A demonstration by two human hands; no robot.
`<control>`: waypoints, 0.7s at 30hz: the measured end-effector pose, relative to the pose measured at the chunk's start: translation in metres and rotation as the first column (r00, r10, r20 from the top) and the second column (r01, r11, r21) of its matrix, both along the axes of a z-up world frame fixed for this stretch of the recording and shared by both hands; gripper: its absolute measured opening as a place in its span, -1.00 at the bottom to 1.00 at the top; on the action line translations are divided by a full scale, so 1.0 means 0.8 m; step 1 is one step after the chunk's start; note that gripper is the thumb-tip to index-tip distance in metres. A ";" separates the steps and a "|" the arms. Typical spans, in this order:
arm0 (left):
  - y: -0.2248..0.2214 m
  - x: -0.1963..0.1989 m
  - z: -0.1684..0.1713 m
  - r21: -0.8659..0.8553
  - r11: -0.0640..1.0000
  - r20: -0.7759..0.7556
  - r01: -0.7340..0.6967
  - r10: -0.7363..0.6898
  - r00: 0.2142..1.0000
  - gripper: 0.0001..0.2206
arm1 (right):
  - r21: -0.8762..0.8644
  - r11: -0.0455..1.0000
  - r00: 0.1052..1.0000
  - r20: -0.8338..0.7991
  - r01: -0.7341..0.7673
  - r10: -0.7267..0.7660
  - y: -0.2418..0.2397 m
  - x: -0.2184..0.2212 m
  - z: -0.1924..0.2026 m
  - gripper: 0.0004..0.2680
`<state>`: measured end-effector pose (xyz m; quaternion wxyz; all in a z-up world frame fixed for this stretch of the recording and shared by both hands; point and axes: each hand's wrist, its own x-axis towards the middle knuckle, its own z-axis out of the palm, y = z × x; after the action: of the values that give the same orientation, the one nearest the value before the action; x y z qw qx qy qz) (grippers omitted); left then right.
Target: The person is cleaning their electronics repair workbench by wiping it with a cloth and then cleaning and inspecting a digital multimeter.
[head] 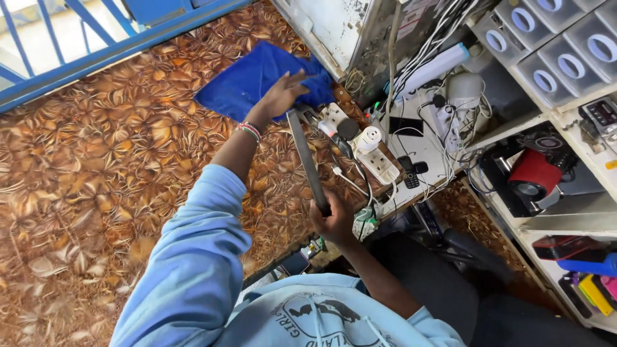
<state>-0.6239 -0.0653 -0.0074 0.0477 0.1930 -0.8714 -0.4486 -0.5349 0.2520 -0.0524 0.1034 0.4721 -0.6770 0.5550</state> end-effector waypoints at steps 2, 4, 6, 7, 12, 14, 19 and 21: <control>-0.001 -0.001 -0.024 0.124 0.986 -0.016 -0.109 0.112 0.994 -0.33 | -0.102 0.994 0.998 -0.034 0.047 -0.050 -0.002 0.001 -0.017 -0.90; -0.009 -0.011 -0.050 0.182 0.977 -0.035 -0.114 0.122 0.992 -0.56 | -0.089 0.991 0.995 -0.023 0.098 -0.100 -0.003 0.000 -0.030 -0.89; -0.022 -0.013 -0.088 0.224 0.970 -0.068 -0.097 0.114 0.991 -0.58 | -0.114 0.990 0.996 -0.018 0.084 -0.086 -0.005 -0.002 -0.032 -0.89; -0.030 -0.012 -0.111 0.270 0.959 -0.090 -0.084 0.112 0.990 -0.60 | -0.132 0.989 0.998 -0.004 0.067 -0.068 -0.005 -0.002 -0.034 -0.89; 0.027 0.049 -0.029 0.233 0.967 -0.154 -0.100 0.138 0.978 -0.64 | -0.121 0.987 0.994 -0.010 0.105 -0.107 -0.009 0.000 -0.041 -0.88; 0.049 0.068 0.002 0.194 0.974 -0.148 -0.118 0.148 0.978 -0.64 | -0.107 0.986 0.992 -0.012 0.127 -0.129 -0.004 0.001 -0.037 -0.88; 0.068 0.089 0.036 0.111 0.990 -0.138 -0.091 0.106 0.985 -0.63 | -0.088 0.995 0.994 0.103 0.045 -0.036 -0.002 -0.001 0.003 -0.91; 0.045 0.069 0.016 0.103 0.992 -0.166 -0.074 0.091 0.982 -0.62 | -0.060 0.997 0.994 0.098 0.058 -0.052 0.000 -0.004 -0.011 -0.91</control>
<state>-0.5686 -0.0297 0.0051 0.1315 0.1919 -0.8328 -0.5024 -0.5380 0.2519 -0.0614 0.1006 0.4224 -0.6764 0.5949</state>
